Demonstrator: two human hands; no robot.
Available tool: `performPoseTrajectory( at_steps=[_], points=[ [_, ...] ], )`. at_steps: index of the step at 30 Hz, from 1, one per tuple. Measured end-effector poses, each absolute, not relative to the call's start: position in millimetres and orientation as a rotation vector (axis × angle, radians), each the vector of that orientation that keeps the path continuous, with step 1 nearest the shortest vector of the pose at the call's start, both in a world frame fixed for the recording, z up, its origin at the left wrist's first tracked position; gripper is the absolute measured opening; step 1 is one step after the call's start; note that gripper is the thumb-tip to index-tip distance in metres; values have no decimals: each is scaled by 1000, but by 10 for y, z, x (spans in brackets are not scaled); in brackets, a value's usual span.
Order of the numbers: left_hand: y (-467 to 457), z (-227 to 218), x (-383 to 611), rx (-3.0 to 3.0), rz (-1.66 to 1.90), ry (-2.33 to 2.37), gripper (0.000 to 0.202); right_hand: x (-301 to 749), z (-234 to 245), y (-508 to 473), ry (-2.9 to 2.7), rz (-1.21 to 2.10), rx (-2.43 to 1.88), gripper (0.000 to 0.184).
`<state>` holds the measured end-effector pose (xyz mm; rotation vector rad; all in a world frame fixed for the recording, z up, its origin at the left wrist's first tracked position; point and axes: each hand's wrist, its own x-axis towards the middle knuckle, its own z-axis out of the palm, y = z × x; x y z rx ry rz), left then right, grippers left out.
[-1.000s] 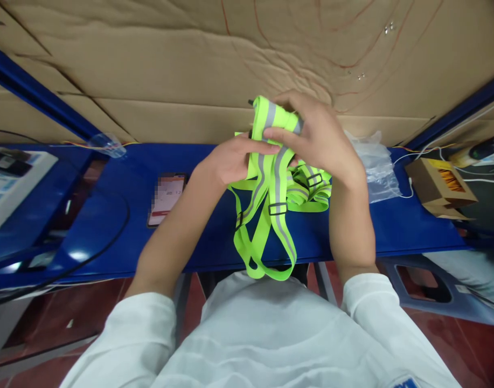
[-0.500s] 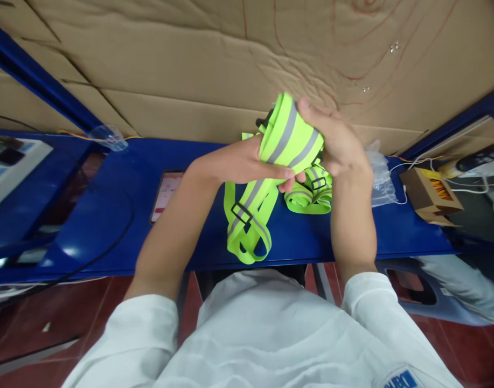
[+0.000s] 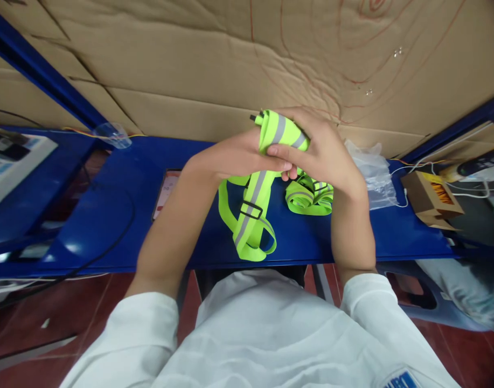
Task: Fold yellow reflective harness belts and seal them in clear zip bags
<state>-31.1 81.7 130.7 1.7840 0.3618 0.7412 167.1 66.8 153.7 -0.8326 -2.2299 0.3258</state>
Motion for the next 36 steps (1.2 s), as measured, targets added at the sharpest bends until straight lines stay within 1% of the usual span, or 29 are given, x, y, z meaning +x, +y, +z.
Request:
performPoseTrajectory(
  at_steps=[3,5,6,10,13,15,18,22,26,28,29,31,32,33,34,36],
  points=[
    [836,1281,-314,1701,767,417,24,1643,1566,634,-2144,286,-882,36],
    [838,1276,-313,1661,750,435,23,1634,1607,583,-2020,379,-928,28],
    [829,1283,-313,1654,730,436,22,1632,1625,562,-1930,467,-959,28],
    [739,1374,-319,1701,635,433,21,1626,1617,586,-1586,893,-963,37],
    [692,1435,-348,1741,571,446,25,1622,1553,689,-1557,1204,-843,39],
    [694,1446,-375,1767,539,456,27,1619,1518,754,-1584,1329,-802,41],
    [718,1448,-415,1829,481,493,31,1611,1481,832,-1608,1395,-899,49],
    [733,1478,-488,1917,442,531,25,1574,1390,961,-1631,1422,-1070,57],
    [764,1496,-573,2031,400,467,30,1492,1264,1064,-1673,1438,-1022,63],
    [802,1476,-589,2027,418,475,32,1469,1259,1029,-1652,1330,-981,58],
    [826,1460,-589,2006,438,505,31,1471,1278,985,-1648,1196,-979,52],
    [879,1422,-580,1965,481,571,27,1500,1351,865,-1700,799,-979,36],
    [904,1403,-574,1954,506,591,26,1522,1393,801,-1779,594,-973,32],
    [924,1387,-570,1952,525,597,27,1545,1432,743,-1884,425,-966,34],
    [937,1374,-566,1953,537,592,27,1565,1462,695,-1993,304,-961,40],
    [939,1359,-556,1962,527,570,29,1588,1489,640,-2185,214,-968,58]
  ],
)
